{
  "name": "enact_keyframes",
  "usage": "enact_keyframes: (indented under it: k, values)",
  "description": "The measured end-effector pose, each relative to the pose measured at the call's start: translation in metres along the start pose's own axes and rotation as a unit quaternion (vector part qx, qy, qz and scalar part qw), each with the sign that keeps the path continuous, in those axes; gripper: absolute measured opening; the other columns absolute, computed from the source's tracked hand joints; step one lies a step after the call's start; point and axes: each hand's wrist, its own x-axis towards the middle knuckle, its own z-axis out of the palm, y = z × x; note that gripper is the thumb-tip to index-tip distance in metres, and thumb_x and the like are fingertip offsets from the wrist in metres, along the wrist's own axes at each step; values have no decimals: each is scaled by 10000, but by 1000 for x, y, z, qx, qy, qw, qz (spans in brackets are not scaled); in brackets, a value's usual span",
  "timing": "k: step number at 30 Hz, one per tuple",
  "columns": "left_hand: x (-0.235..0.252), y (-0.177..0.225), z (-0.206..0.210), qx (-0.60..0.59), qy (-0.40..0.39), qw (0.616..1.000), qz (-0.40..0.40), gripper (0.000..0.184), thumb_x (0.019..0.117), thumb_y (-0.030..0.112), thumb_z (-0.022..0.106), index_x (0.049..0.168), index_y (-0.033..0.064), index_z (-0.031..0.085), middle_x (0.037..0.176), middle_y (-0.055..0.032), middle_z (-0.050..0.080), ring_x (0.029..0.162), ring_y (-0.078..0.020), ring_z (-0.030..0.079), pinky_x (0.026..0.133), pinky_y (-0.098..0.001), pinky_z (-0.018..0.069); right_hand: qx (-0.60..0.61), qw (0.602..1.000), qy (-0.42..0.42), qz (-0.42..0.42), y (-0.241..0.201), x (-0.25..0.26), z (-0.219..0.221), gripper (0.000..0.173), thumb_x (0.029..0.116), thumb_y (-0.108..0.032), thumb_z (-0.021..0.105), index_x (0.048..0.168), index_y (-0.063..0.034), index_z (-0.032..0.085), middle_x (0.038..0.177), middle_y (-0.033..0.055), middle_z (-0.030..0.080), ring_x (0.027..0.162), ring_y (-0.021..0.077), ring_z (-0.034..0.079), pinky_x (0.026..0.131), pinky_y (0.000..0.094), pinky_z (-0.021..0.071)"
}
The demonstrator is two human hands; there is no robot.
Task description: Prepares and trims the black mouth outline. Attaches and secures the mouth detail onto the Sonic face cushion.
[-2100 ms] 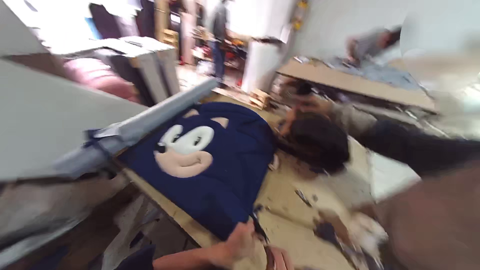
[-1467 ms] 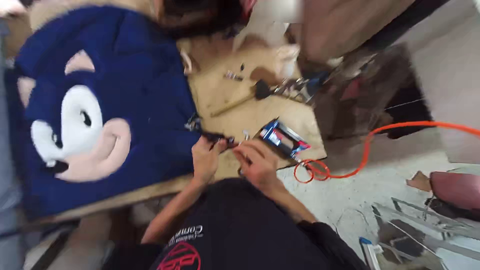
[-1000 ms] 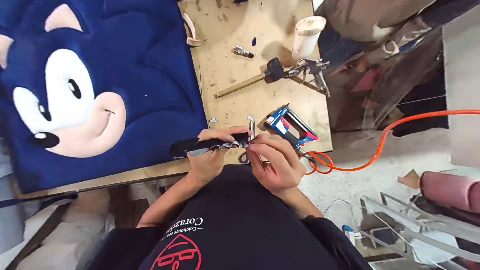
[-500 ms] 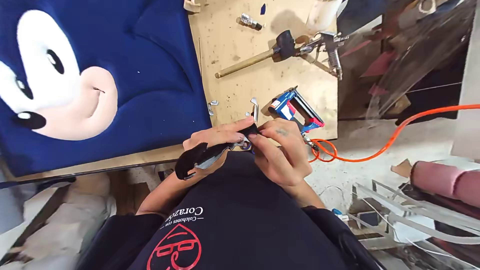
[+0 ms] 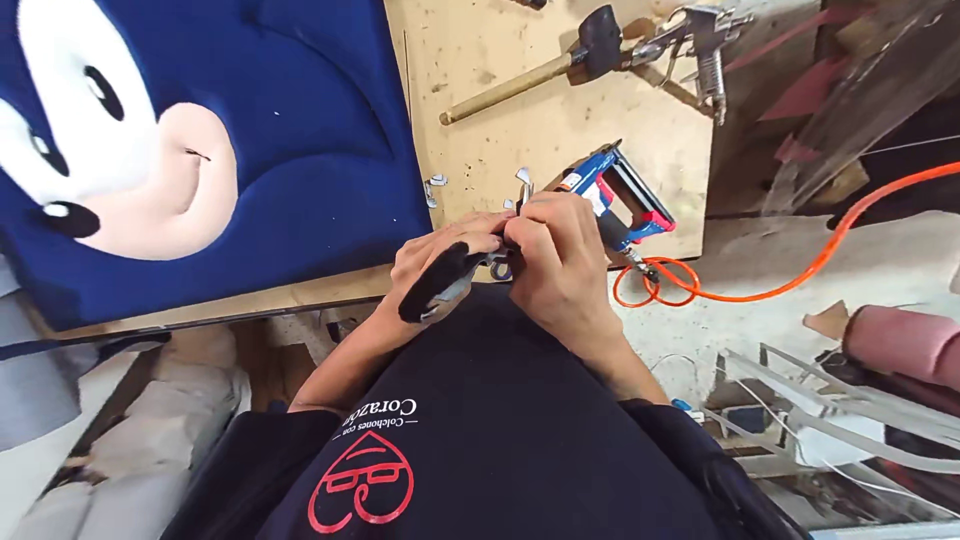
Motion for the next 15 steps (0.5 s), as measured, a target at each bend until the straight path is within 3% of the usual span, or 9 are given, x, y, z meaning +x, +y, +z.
enact_keyframes:
  k: [4,7,10,12,15]
  values:
    - [15,14,12,-1,53,997,-63,95,945,1,703,1028,27,666,1059,-98,757,977,-181,754,819,-362,658,116,990,-63,52,6,0,-6,112,1002,-62,601,1065,11,658,1092,176,626,1040,268,628,880,384,546]
    - [5,7,9,0,30,995,-93,79,945,-36,665,1020,-19,683,1070,-151,737,1048,-254,728,898,-433,630,119,984,-105,80,6,2,-8,86,991,-50,587,1038,-10,647,1087,148,595,1013,241,615,848,356,554]
    - [-9,-9,-2,77,-36,996,-31,155,935,-18,647,1086,-31,678,1175,-189,719,1189,-314,669,1086,-515,519,75,988,-101,84,3,2,-4,85,1006,-54,585,1041,-2,642,1078,163,597,1009,275,620,841,393,554]
    - [-10,-13,-3,104,-42,994,-8,152,936,-10,656,1086,-25,675,1184,-184,721,1188,-320,671,1093,-524,512,48,991,-97,83,3,0,-1,104,1015,-60,570,1050,3,645,1082,173,610,1022,295,628,854,415,549]
    - [-8,-14,-1,64,-29,996,-57,146,934,-17,633,1072,-31,680,1174,-185,723,1173,-312,675,1049,-503,540,26,990,-109,89,5,0,0,120,1033,-71,550,1029,5,643,1065,167,626,1033,298,638,879,423,549]
